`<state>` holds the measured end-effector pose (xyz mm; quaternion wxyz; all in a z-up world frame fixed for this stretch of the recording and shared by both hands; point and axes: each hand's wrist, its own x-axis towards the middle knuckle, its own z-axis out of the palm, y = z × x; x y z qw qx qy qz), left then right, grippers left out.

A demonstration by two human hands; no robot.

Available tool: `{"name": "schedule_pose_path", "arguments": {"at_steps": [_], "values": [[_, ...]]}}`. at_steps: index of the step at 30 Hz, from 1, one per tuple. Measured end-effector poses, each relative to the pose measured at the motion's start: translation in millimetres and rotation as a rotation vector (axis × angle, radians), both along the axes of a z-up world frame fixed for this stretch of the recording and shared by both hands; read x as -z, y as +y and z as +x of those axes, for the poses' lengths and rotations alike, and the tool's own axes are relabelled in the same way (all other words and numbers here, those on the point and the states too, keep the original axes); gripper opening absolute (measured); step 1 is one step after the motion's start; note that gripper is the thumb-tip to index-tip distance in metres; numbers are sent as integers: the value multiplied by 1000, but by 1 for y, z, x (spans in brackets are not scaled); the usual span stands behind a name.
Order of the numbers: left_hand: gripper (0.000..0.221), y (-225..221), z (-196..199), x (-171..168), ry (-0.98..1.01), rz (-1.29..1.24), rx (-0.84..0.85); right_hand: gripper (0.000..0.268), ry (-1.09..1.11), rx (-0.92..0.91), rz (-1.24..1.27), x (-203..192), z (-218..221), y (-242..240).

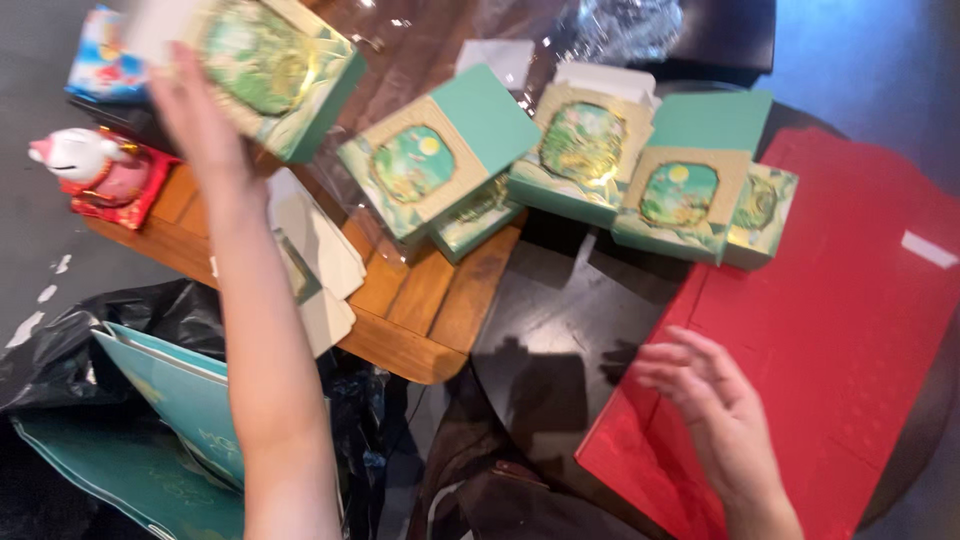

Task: The person assembles green decorative boxes by folding the cardboard flaps and inserting white inner dividers, then arranges the completed boxes on a wooden table.

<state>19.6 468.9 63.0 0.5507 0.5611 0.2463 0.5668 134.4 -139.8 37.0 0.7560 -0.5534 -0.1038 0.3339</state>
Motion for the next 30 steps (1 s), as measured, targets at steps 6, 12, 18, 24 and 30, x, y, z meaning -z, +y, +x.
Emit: {"name": "schedule_pose_path", "arguments": {"at_steps": [6, 12, 18, 24, 30], "values": [[95, 30, 43, 43, 382, -226, -176, 47, -17, -229, -163, -2, -23, 48], [101, -96, 23, -16, 924, 132, 197, 48, 42, -191, -286, -3, -25, 51], [129, -187, 26, -72, 1501, 956, 387, 46, -4, -232, -264, 4, -32, 53], [128, -136, 18, -49, 1402, 604, 473, 43, -10, -185, -261, 5, -31, 43], [114, -117, 6, -11, 1129, 496, 388, 43, -1, -207, -265, 13, -31, 45]]}}
